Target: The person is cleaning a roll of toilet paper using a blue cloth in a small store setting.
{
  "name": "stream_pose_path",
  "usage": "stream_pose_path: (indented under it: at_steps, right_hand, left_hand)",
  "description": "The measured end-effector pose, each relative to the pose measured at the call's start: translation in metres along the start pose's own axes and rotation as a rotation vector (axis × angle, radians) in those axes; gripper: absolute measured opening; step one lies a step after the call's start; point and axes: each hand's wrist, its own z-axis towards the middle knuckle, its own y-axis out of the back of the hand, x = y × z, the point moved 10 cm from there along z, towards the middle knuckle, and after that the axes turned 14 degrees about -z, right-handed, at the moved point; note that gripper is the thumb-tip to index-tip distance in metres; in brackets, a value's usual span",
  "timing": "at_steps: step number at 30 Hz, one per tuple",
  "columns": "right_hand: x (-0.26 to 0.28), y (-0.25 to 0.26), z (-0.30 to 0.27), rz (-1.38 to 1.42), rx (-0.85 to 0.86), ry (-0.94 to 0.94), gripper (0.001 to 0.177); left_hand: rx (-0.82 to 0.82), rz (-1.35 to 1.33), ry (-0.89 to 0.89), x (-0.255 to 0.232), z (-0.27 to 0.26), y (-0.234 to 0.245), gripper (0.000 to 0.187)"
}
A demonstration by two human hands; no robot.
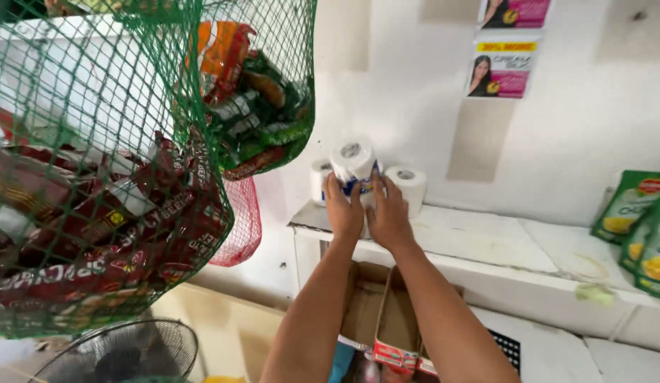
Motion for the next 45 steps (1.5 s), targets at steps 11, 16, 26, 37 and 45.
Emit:
stream_pose_path:
  at_steps: [11,16,26,37,45]
  right_hand:
    - [0.021,0.025,-0.015,-0.160,-0.052,0.060,0.074]
    - [0.050,0.051,-0.011,-0.164,-0.126,0.125,0.041]
    - [0.042,0.016,-0.010,-0.310,0.087,0.144,0.072]
    - [0.037,0.010,-0.006,-0.238,0.282,0.055,0.058]
    - [0.028,-0.008,-0.005,-0.311,0.246,0.067,0.064]
  left_hand:
    - [-0.160,-0.034,0.103,0.029,-0.001,0.018,0.073]
    - [0.000,-0.066,0.004,-0.014,0.009,0.016,0.042]
    - [-0.023,-0.042,-0.100,-0.023,0.004,0.018,0.032]
    - [-0.012,0.041,-0.222,-0.006,0.001,0.005,0.033]
    - [-0.051,0.202,-0.195,-0.003,0.003,0.007,0.052]
